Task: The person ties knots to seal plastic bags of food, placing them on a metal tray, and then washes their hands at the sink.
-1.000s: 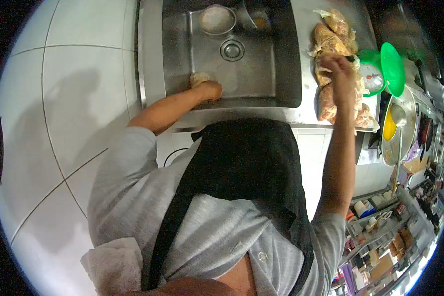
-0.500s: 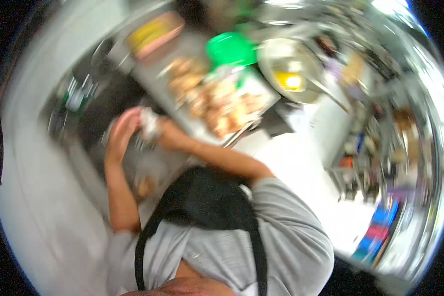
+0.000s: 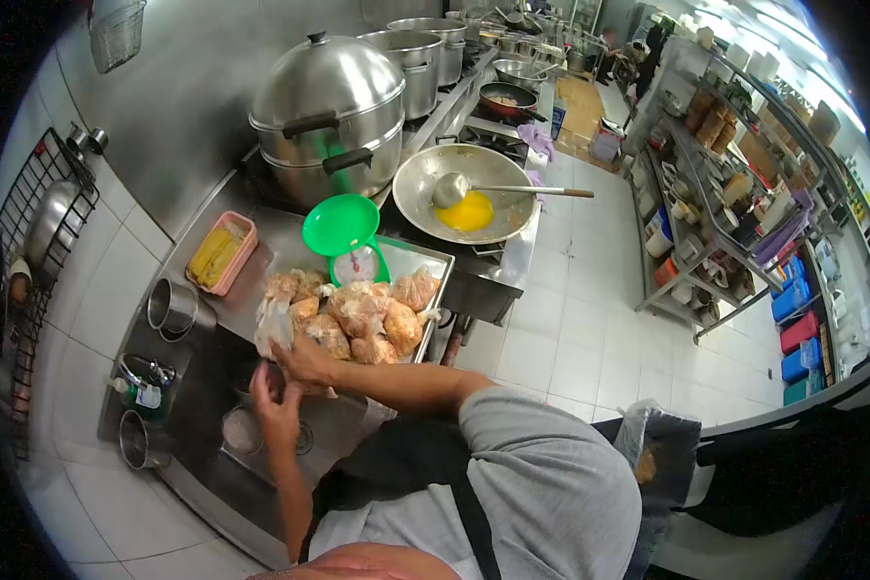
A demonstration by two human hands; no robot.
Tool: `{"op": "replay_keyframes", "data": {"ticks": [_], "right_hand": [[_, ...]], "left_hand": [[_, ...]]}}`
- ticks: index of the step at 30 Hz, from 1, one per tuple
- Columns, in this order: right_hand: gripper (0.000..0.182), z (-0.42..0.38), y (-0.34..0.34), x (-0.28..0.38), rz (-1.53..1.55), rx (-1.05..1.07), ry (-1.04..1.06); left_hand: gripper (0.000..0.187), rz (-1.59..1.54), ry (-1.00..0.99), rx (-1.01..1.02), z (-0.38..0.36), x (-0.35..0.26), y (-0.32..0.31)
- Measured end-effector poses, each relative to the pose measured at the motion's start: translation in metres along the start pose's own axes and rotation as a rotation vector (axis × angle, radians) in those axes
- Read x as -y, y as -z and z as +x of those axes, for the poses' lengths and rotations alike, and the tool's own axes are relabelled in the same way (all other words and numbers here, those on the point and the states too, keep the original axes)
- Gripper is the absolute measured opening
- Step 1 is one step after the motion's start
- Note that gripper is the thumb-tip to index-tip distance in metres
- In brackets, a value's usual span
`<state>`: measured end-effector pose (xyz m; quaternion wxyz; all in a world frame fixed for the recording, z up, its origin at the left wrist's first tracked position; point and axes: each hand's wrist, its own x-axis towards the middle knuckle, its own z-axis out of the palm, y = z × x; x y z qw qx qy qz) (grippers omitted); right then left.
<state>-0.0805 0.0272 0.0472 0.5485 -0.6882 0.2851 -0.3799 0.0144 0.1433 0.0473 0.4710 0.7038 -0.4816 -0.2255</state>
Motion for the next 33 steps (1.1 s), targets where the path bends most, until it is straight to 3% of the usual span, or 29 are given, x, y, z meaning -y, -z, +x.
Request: {"op": "replay_keyframes", "data": {"ticks": [1, 3, 4, 7, 8, 11, 12, 15, 16, 17, 19, 20, 21, 23, 24, 26, 27, 29, 30, 33], "right_hand": [[0.041, 0.003, -0.002, -0.005, -0.082, 0.136, -0.028], [0.040, 0.003, -0.012, -0.032, -0.247, 0.410, -0.090], [0.037, -0.007, -0.024, -0.040, -0.372, 0.344, 0.204], [0.045, -0.020, -0.021, -0.037, -0.516, 0.466, 0.577], [0.057, -0.027, -0.025, -0.041, -0.454, 0.429, 0.529], [0.052, -0.053, -0.018, -0.041, -0.543, 0.559, 0.635], [0.050, -0.060, -0.015, -0.041, -0.572, 0.604, 0.671], [0.052, -0.066, -0.009, -0.040, -0.297, 0.512, 0.359], [0.052, -0.054, -0.018, -0.056, -0.244, 0.481, -0.014], [0.052, -0.048, -0.023, -0.072, 0.012, 0.505, -0.426], [0.053, -0.032, -0.023, -0.044, 0.553, 0.501, -1.237], [0.043, -0.026, -0.036, -0.062, 0.561, 0.460, -1.302], [0.037, -0.019, -0.051, -0.087, 0.689, 0.393, -1.217], [0.028, -0.007, -0.072, -0.137, 0.928, 0.254, -1.043], [0.022, 0.001, -0.072, -0.148, 0.881, 0.229, -1.052], [0.021, 0.007, -0.070, -0.110, 0.897, -0.024, -1.075], [0.021, 0.008, -0.065, -0.081, 0.903, -0.156, -1.082], [0.021, 0.002, -0.045, -0.019, 0.610, 0.019, -0.796], [0.021, 0.001, -0.037, -0.002, 0.463, 0.105, -0.652], [0.025, 0.003, -0.024, 0.003, -0.057, 0.226, 0.056]], "left_hand": [[0.069, -0.062, 0.150, -0.060, -0.006, 0.018, 0.003], [0.061, -0.783, 0.431, 0.377, -0.012, 0.059, 0.012], [0.060, -1.146, 0.570, 0.598, -0.014, 0.057, 0.016], [0.060, -1.448, 0.592, 0.457, -0.027, 0.010, 0.010], [0.047, -1.518, 0.660, 0.211, -0.025, 0.017, 0.006], [0.038, -1.624, 0.658, 0.295, -0.007, 0.101, 0.001], [0.030, -1.336, 0.796, 0.166, -0.006, 0.069, 0.002], [0.024, -0.828, 0.695, 0.349, 0.019, 0.146, 0.008], [0.023, -0.574, 0.737, 0.524, 0.028, 0.137, 0.017], [0.022, -0.240, 0.621, 0.525, 0.028, 0.128, 0.012], [0.023, 0.421, 0.366, 0.493, 0.020, 0.043, -0.003], [0.031, 0.358, 0.150, 0.397, 0.016, 0.060, -0.011], [0.033, 0.579, 0.228, 0.446, 0.014, 0.028, -0.007], [0.032, 0.556, 0.213, 0.349, 0.003, -0.009, 0.000], [0.030, 0.510, 0.104, 0.265, -0.001, 0.002, -0.002], [0.026, 0.416, -0.114, 0.092, -0.014, 0.037, -0.007], [0.025, 0.028, 0.081, 0.172, -0.019, 0.045, 0.000], [0.021, -0.757, 0.464, 0.316, -0.019, 0.059, 0.017], [0.020, -0.886, 0.465, 0.311, -0.015, 0.064, 0.019], [0.019, -1.269, 0.466, 0.289, 0.003, 0.079, 0.019]]}}
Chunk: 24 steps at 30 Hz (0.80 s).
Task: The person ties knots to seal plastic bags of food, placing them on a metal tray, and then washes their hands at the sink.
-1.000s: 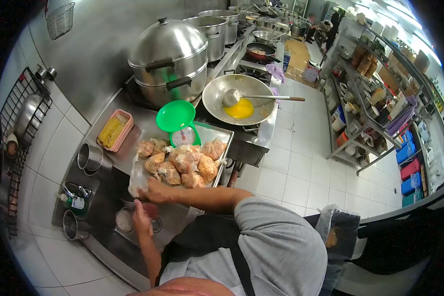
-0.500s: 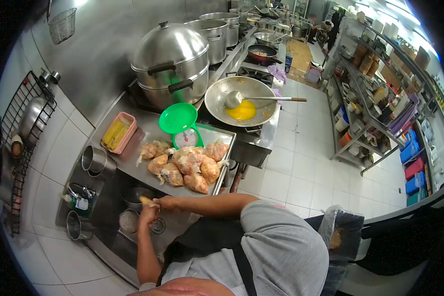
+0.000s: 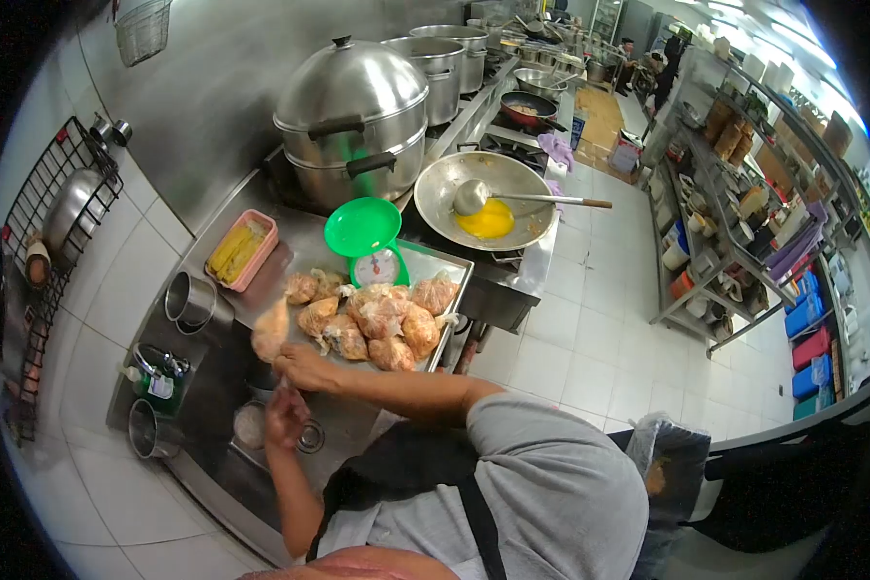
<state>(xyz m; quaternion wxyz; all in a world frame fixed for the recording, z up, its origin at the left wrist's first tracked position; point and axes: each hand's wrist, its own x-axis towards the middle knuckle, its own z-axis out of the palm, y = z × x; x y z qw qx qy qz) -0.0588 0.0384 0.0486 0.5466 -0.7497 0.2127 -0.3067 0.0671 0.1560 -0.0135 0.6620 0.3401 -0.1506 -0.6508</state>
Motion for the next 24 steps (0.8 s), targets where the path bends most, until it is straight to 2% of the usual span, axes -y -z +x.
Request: {"op": "replay_keyframes", "data": {"ticks": [1, 4, 6, 7, 8, 10, 12, 13, 16, 17, 19, 20, 21, 23, 24], "right_hand": [[0.025, -0.003, 0.011, 0.014, -0.155, -0.004, 0.170], [0.024, 0.004, 0.040, 0.011, -0.258, 0.056, 0.441], [0.019, -0.001, 0.054, 0.003, -0.358, 0.079, 0.465], [0.019, -0.006, 0.062, 0.005, -0.394, 0.085, 0.463], [0.018, -0.008, 0.069, 0.006, -0.431, 0.088, 0.460], [0.020, -0.012, 0.076, -0.010, -0.554, 0.140, 0.351], [0.022, -0.018, 0.080, -0.017, -0.740, 0.234, 0.245], [0.024, -0.023, 0.081, -0.011, -0.726, 0.176, 0.143], [0.025, -0.010, 0.092, -0.019, -0.609, 0.094, -0.475], [0.022, -0.007, 0.101, -0.036, -0.151, 0.109, -0.746], [0.018, -0.008, 0.114, -0.070, 0.376, 0.190, -0.876], [0.016, -0.010, 0.115, -0.087, 0.644, 0.233, -0.933], [0.013, -0.007, 0.111, -0.103, 0.677, 0.148, -1.055], [0.011, -0.012, 0.109, -0.054, 0.574, 0.041, -1.059], [0.011, -0.015, 0.108, -0.035, 0.520, -0.014, -1.061]], "left_hand": [[0.019, 0.069, -0.012, 0.033, 0.010, -0.011, -0.002], [0.017, 0.346, 0.037, 0.191, 0.048, -0.059, -0.009], [0.016, 0.468, 0.026, 0.025, 0.056, -0.077, -0.051], [0.014, 0.845, 0.019, 0.211, 0.070, -0.085, -0.053], [0.011, 0.894, 0.014, 0.208, 0.080, -0.084, -0.057], [0.008, 1.169, 0.056, 0.220, 0.092, -0.083, -0.077], [0.008, 1.308, 0.060, 0.301, 0.104, -0.069, -0.095], [0.009, 1.375, 0.063, 0.338, 0.104, -0.059, -0.104], [0.010, 1.320, 0.116, -0.045, 0.085, -0.023, -0.133], [0.009, 1.167, 0.032, -0.053, 0.081, -0.012, -0.130], [0.009, 0.868, -0.114, -0.066, 0.077, 0.017, -0.108], [0.010, 0.941, -0.147, -0.042, 0.079, 0.032, -0.097], [0.012, 1.110, -0.364, -0.016, 0.075, 0.044, -0.093], [0.018, 1.376, -0.774, 0.078, 0.074, 0.059, -0.088], [0.017, 1.350, -0.789, 0.097, 0.072, 0.060, -0.089]]}}
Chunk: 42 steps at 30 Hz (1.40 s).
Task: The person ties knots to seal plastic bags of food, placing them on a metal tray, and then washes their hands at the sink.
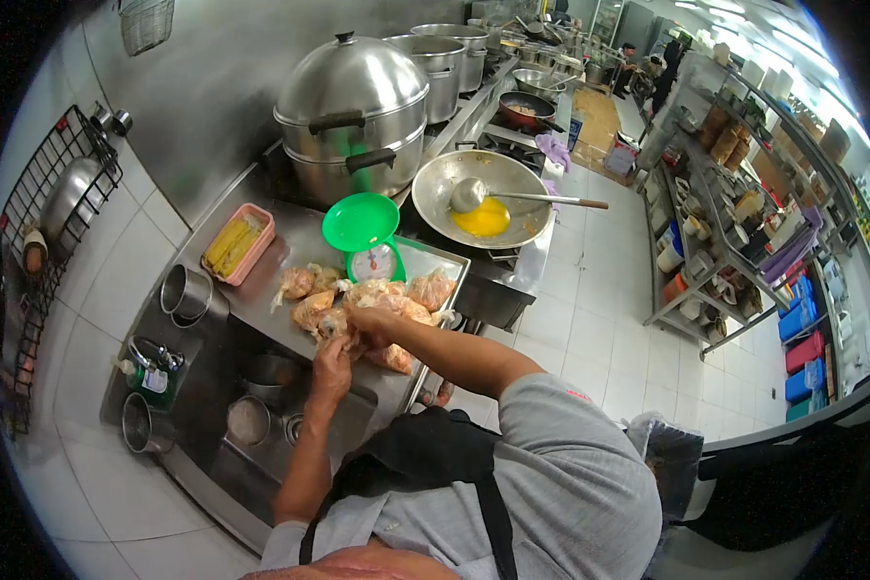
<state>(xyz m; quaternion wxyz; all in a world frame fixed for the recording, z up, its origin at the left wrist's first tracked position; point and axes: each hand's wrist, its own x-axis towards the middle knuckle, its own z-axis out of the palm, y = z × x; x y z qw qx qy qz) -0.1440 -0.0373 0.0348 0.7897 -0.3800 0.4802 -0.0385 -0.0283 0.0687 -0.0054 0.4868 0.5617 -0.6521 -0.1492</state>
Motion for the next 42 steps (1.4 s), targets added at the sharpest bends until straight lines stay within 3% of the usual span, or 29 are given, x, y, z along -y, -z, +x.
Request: {"op": "replay_keyframes", "data": {"ticks": [1, 3, 5, 8, 10, 12, 15, 18, 23, 27, 28, 29, 30, 32, 34, 36, 37, 38, 39, 40, 41, 42], "right_hand": [[0.012, 0.030, 0.007, -0.011, 0.064, 0.006, 0.090], [0.012, 0.064, 0.025, -0.021, -0.199, -0.050, 0.105], [0.016, 0.037, 0.019, -0.010, -0.544, -0.132, 0.201], [0.019, 0.047, 0.020, -0.016, -0.473, -0.123, 0.142], [0.020, 0.031, 0.021, -0.018, -0.877, -0.201, 0.478], [0.021, 0.025, 0.019, -0.024, -1.013, -0.319, 0.708], [0.022, 0.024, 0.013, -0.033, -0.875, -0.475, 0.822], [0.021, 0.021, 0.016, -0.041, -0.847, -0.458, 0.855], [0.016, 0.018, 0.026, -0.041, -0.748, -0.402, 0.941], [0.019, 0.022, 0.039, -0.034, -0.935, -0.352, 0.941], [0.021, 0.014, 0.037, -0.027, -1.014, -0.333, 0.887], [0.022, 0.012, 0.035, -0.027, -0.980, -0.334, 0.907], [0.023, 0.016, 0.036, -0.029, -0.946, -0.328, 0.923], [0.023, 0.020, 0.029, -0.023, -0.827, -0.327, 0.990], [0.020, 0.008, 0.013, -0.005, -0.864, -0.343, 0.868], [0.017, 0.003, 0.004, 0.015, -1.042, -0.348, 1.073], [0.017, 0.010, 0.006, 0.026, -1.117, -0.387, 1.074], [0.017, 0.025, 0.016, 0.038, -1.109, -0.386, 1.175], [0.015, 0.007, 0.004, 0.058, -1.029, -0.412, 1.031], [0.014, 0.036, 0.031, 0.074, -0.855, -0.268, 1.250], [0.016, 0.023, 0.028, 0.093, -0.913, -0.269, 1.183], [0.016, 0.016, 0.025, 0.103, -0.817, -0.211, 1.164]], "left_hand": [[0.017, -0.027, -0.017, -0.004, 0.000, -0.005, 0.000], [0.016, -0.108, 0.052, 0.025, 0.001, -0.017, 0.005], [0.013, -0.038, -0.028, 0.054, 0.003, -0.009, 0.008], [0.011, 0.069, -0.139, -0.071, 0.003, 0.007, -0.003], [0.013, 0.110, -0.177, -0.154, 0.005, 0.011, -0.007], [0.017, 0.120, -0.180, -0.183, 0.011, 0.013, -0.010], [0.023, -0.191, 0.048, -0.163, 0.017, 0.009, -0.015], [0.020, -0.003, -0.071, -0.090, 0.020, 0.012, -0.015], [0.015, -0.039, 0.026, -0.108, 0.022, 0.021, -0.022], [0.010, -0.113, 0.169, -0.068, 0.027, 0.006, -0.012], [0.012, -0.104, 0.086, -0.104, 0.025, 0.012, -0.016], [0.014, -0.151, 0.159, -0.055, 0.023, 0.018, -0.018], [0.020, -0.126, 0.035, -0.033, 0.025, 0.012, -0.012], [0.038, -0.135, 0.013, -0.007, 0.024, -0.015, 0.002], [0.035, 0.028, 0.000, -0.184, 0.019, 0.001, -0.011], [0.019, 0.142, -0.061, -0.295, 0.022, -0.004, 0.005], [0.016, 0.097, -0.045, -0.252, 0.024, 0.008, 0.008], [0.018, 0.147, -0.065, -0.301, 0.024, 0.026, 0.007], [0.023, 0.136, -0.084, -0.294, 0.023, 0.026, 0.023], [0.027, 0.189, -0.127, -0.337, 0.019, 0.039, 0.040], [0.031, 0.153, -0.010, -0.376, 0.010, 0.055, 0.054], [0.035, 0.007, 0.210, -0.243, -0.008, 0.039, 0.095]]}}
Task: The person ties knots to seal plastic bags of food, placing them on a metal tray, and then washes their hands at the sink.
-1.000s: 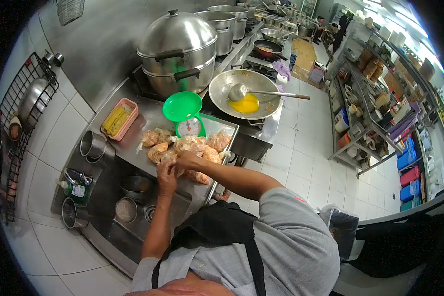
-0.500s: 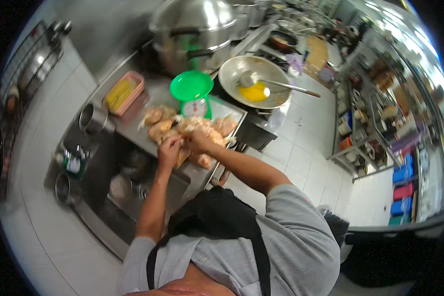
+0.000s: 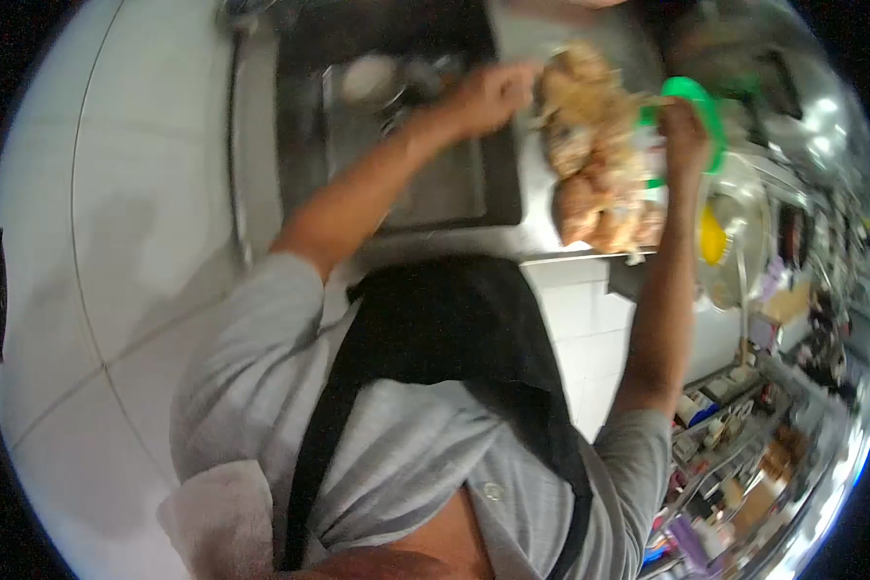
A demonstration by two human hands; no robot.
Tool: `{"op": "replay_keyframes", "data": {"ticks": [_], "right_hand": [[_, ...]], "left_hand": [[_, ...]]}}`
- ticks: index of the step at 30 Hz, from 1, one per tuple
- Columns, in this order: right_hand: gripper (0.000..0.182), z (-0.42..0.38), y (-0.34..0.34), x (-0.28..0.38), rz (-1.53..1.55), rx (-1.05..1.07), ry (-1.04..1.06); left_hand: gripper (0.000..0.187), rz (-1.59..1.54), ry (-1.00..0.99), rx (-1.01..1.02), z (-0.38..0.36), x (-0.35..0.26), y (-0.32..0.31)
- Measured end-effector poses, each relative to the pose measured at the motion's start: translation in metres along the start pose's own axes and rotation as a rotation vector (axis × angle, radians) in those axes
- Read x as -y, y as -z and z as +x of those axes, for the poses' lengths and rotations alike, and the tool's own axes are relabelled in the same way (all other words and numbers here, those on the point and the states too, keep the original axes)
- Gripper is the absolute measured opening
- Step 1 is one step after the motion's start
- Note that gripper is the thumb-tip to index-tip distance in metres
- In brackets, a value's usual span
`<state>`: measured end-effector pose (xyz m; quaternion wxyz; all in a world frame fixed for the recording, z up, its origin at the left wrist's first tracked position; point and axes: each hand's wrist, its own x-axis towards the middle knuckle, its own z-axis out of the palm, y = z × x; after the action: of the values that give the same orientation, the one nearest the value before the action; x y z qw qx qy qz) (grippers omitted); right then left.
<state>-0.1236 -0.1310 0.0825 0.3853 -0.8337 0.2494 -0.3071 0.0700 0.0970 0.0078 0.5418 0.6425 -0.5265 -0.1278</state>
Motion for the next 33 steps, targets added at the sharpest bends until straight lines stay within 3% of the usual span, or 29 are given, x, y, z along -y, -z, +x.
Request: {"op": "replay_keyframes", "data": {"ticks": [2, 3, 4, 5, 7, 8, 11, 13, 15, 17, 19, 21, 22, 24, 25, 26, 28, 30, 31, 32, 33], "right_hand": [[0.018, 0.009, -0.005, 0.006, 0.153, -0.037, -0.117], [0.019, 0.006, -0.013, 0.013, 0.102, -0.056, -0.201], [0.019, 0.003, -0.019, 0.000, 0.137, -0.043, -0.277], [0.019, -0.006, -0.033, 0.005, 0.095, -0.031, -0.284], [0.021, -0.020, -0.052, -0.003, 0.101, -0.021, -0.303], [0.021, -0.027, -0.064, -0.003, 0.149, -0.023, -0.272], [0.020, -0.046, -0.094, 0.020, 0.173, 0.114, -0.306], [0.017, -0.061, -0.107, 0.039, 0.151, 0.196, -0.286], [0.016, -0.079, -0.117, 0.036, 0.331, 0.345, -0.373], [0.023, -0.102, -0.131, 0.037, 0.154, 0.585, -0.355], [0.055, -0.130, -0.158, 0.019, 0.232, 0.761, -0.246], [0.102, -0.142, -0.191, 0.025, -0.153, 0.759, 0.077], [0.109, -0.141, -0.203, 0.032, -0.155, 0.669, 0.208], [0.081, -0.127, -0.227, 0.039, 0.008, 0.464, 0.261], [0.055, -0.112, -0.230, 0.035, 0.068, 0.413, 0.493], [0.041, -0.109, -0.215, 0.057, 0.386, 0.372, 0.197], [0.036, -0.092, -0.175, 0.081, 0.373, 0.270, 0.201], [0.036, -0.089, -0.147, 0.086, 0.586, 0.324, -0.087], [0.036, -0.083, -0.131, 0.087, 0.692, 0.336, -0.227], [0.038, -0.085, -0.143, 0.036, -0.190, 0.294, 0.245], [0.045, -0.078, -0.125, 0.062, -0.374, 0.425, -0.058]], "left_hand": [[0.038, 0.025, 0.244, 0.081, -0.026, 0.073, 0.057], [0.039, 0.252, 0.334, 0.267, -0.047, 0.092, 0.089], [0.042, 0.521, 0.536, 0.731, -0.060, 0.138, 0.106], [0.056, 0.570, 0.711, 0.976, -0.086, 0.150, 0.112], [0.072, 0.361, 1.037, 0.864, -0.156, 0.140, 0.109], [0.078, 0.314, 1.096, 0.881, -0.190, 0.155, 0.088], [0.073, 0.616, 1.045, 1.042, -0.214, 0.114, 0.038], [0.057, 0.595, 1.106, 1.000, -0.236, 0.162, 0.032], [0.041, 0.500, 1.131, 0.953, -0.238, 0.178, 0.041], [0.027, 0.337, 1.125, 0.887, -0.205, 0.151, 0.075], [0.019, 0.198, 1.056, 0.812, -0.160, 0.107, 0.099], [0.017, 0.078, 0.906, 0.746, -0.123, 0.032, 0.104], [0.019, 0.026, 0.804, 0.709, -0.107, 0.008, 0.102], [0.022, -0.093, 0.572, 0.654, -0.075, -0.034, 0.095], [0.026, -0.170, 0.517, 0.654, -0.059, -0.057, 0.096], [0.029, -0.248, 0.464, 0.660, -0.045, -0.071, 0.097], [0.038, -0.555, 0.310, 0.268, -0.029, -0.070, 0.092], [0.065, -0.139, 0.203, 0.189, -0.021, -0.046, 0.077], [0.069, -0.240, 0.245, 0.272, -0.020, -0.043, 0.062], [0.075, -0.342, 0.272, 0.376, -0.022, -0.048, 0.043], [0.079, -0.284, 0.280, 0.456, -0.021, -0.045, 0.027]]}}
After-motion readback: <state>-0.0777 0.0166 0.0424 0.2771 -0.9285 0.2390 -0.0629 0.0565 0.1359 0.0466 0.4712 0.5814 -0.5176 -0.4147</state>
